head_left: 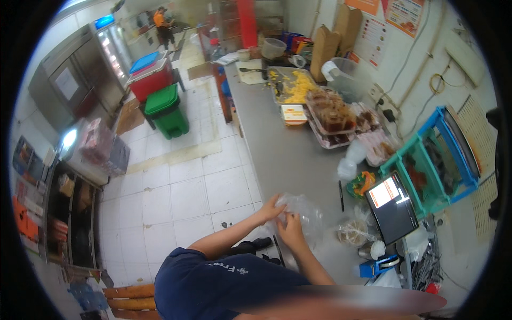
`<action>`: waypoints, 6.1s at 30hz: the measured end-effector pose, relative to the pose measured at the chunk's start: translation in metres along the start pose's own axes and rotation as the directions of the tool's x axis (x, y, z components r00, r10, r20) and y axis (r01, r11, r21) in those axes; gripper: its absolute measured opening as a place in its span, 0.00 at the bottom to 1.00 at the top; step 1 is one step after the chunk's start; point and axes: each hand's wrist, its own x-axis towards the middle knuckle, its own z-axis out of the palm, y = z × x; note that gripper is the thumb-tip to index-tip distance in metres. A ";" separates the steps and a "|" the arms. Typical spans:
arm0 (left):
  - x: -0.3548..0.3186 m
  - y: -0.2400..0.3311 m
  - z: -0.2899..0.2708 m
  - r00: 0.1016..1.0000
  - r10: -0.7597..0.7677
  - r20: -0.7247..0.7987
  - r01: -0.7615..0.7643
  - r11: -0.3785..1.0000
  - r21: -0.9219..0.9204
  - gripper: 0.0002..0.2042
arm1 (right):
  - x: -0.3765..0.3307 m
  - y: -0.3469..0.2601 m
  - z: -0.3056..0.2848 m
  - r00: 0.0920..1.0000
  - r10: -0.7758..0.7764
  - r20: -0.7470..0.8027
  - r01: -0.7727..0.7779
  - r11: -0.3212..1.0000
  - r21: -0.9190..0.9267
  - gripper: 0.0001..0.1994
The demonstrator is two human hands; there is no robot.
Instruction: The person assembles small colorful paper food boxes by folding and tucking flaps, then places them on a counter. They also handle a plastic bag and a small cup of liquid, placing the cup into the bag. The person repeatedly folds and unfolds a single box multiple times.
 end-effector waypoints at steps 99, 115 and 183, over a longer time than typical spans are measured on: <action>0.214 -0.488 -0.373 0.583 -0.750 -0.313 0.799 0.461 0.385 0.20 | 0.473 0.467 0.538 0.834 0.548 0.061 -0.279 0.515 -0.811 0.20; 0.222 -0.355 -0.388 0.616 -0.772 0.154 0.696 0.443 -0.565 0.40 | 0.328 0.025 0.498 0.940 0.297 0.169 -0.266 0.946 -0.185 0.05; 0.244 -0.005 -0.190 -0.369 -0.033 0.929 0.051 0.997 0.055 0.22 | 0.058 -0.079 0.043 0.022 0.707 -0.707 0.149 0.697 0.701 0.20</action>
